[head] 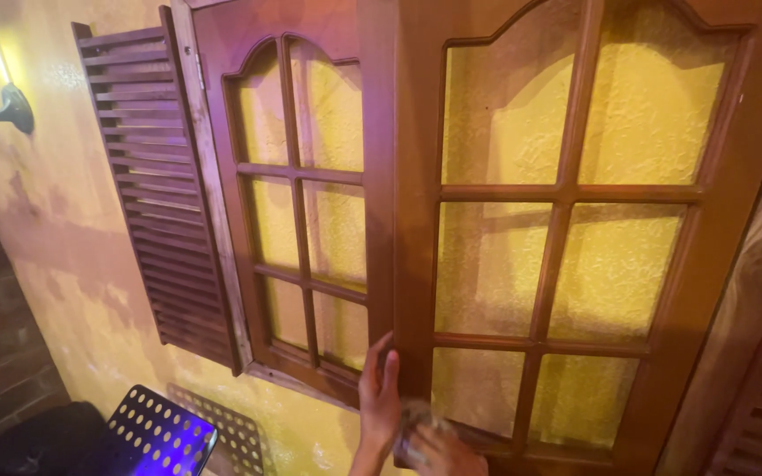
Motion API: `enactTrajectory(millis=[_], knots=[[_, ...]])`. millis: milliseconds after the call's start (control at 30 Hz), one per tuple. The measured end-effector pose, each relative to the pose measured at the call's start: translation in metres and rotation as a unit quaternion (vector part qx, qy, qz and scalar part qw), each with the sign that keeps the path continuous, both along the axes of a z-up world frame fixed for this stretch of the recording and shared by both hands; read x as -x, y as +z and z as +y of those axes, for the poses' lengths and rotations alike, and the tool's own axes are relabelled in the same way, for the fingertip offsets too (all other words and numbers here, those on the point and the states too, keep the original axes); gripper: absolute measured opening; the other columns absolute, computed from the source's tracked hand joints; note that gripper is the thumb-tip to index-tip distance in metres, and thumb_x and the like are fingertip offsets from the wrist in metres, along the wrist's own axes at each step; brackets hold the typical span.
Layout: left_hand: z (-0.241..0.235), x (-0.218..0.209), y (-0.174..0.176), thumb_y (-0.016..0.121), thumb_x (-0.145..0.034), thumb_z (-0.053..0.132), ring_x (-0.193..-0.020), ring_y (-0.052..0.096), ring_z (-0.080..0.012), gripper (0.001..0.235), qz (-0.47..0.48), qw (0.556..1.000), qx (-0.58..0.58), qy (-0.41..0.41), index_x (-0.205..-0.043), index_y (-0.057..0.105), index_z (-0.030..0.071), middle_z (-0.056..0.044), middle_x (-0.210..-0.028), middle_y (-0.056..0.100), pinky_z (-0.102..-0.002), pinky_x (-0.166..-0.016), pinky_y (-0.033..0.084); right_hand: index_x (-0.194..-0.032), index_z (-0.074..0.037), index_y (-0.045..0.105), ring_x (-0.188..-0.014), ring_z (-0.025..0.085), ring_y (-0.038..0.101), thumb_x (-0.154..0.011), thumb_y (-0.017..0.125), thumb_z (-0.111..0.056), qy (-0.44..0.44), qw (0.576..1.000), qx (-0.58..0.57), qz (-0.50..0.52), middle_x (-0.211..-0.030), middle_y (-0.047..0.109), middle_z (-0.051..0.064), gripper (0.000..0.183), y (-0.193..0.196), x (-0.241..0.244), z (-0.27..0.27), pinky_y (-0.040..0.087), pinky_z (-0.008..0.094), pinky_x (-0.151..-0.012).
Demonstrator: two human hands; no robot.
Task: Wipe and clean the glass panes and wooden frame of a window using a cloth.
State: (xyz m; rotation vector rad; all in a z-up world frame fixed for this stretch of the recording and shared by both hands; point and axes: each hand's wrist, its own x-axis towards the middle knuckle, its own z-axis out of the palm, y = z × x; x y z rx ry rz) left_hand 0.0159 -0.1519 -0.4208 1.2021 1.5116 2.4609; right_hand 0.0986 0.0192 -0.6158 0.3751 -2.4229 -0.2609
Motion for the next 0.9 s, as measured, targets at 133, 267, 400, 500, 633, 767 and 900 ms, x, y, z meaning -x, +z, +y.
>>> enactTrajectory(millis=[133,267,400,500,633,767,900], knots=[[-0.006,-0.01,-0.02,0.055,-0.104,0.021,-0.099,0.056,-0.0151,0.041,-0.101,0.994,0.046,-0.019,-0.141,0.06,0.005,-0.01,-0.119,0.068,-0.028,-0.087,0.046,-0.138,-0.01,0.069,-0.145,0.037,0.045,-0.101,0.062,-0.02,0.07,0.993,0.024,-0.093,-0.151,0.05,0.018,0.039,-0.04,-0.002,0.005,0.039,0.052,-0.113],[-0.014,-0.015,-0.029,0.055,-0.104,0.021,-0.111,0.059,-0.0136,0.039,-0.044,0.998,0.036,0.008,-0.138,0.06,0.003,-0.009,-0.125,0.069,-0.027,-0.097,0.046,-0.128,-0.008,0.071,-0.14,0.035,0.048,-0.091,0.064,-0.022,0.056,0.997,-0.015,-0.045,-0.146,0.053,0.019,0.04,-0.007,-0.016,-0.013,0.04,0.054,-0.109],[-0.018,-0.012,-0.034,0.046,-0.105,0.029,-0.117,0.061,-0.0143,0.042,-0.053,0.997,0.05,0.003,-0.134,0.063,0.003,-0.008,-0.127,0.07,-0.027,-0.102,0.045,-0.111,-0.012,0.074,-0.136,0.033,0.051,-0.08,0.067,-0.018,0.011,0.996,-0.031,0.089,-0.14,0.059,0.014,0.033,0.071,-0.031,-0.03,0.044,0.051,-0.106],[-0.015,-0.006,-0.053,0.043,-0.107,0.033,-0.117,0.062,-0.016,0.044,-0.062,0.997,0.047,-0.003,-0.132,0.065,0.002,-0.009,-0.125,0.071,-0.028,-0.102,0.046,-0.112,-0.014,0.074,-0.133,0.033,0.054,-0.075,0.068,-0.014,-0.011,0.99,0.014,0.141,-0.137,0.06,0.013,0.037,0.133,-0.048,-0.063,0.047,0.048,-0.107],[-0.017,-0.006,-0.089,0.04,-0.115,0.034,-0.092,0.043,-0.0249,0.05,-0.161,0.982,0.085,-0.055,-0.134,0.069,-0.001,-0.017,-0.109,0.069,-0.04,-0.081,0.037,-0.125,-0.014,0.074,-0.127,0.032,0.056,-0.072,0.067,-0.008,-0.033,0.986,0.047,0.155,-0.13,0.061,0.012,0.054,0.166,-0.06,-0.09,0.049,0.047,-0.106],[-0.026,-0.014,-0.101,0.035,-0.109,0.04,-0.121,0.063,-0.02,0.053,-0.132,0.987,0.051,-0.077,-0.133,0.063,0.001,-0.011,-0.129,0.07,-0.033,-0.107,0.045,-0.126,-0.013,0.073,-0.127,0.033,0.056,-0.073,0.069,-0.008,-0.022,0.99,0.041,0.13,-0.13,0.061,0.012,0.053,0.147,-0.062,-0.084,0.049,0.046,-0.106],[-0.035,-0.031,-0.092,0.032,-0.107,0.045,-0.132,0.056,-0.0214,0.06,-0.143,0.984,0.105,-0.035,-0.138,0.06,0.002,-0.011,-0.139,0.065,-0.034,-0.113,0.039,-0.123,-0.014,0.072,-0.129,0.033,0.055,-0.076,0.073,-0.007,-0.001,0.985,0.048,0.166,-0.131,0.06,0.011,0.048,0.146,-0.047,-0.058,0.049,0.047,-0.108]])
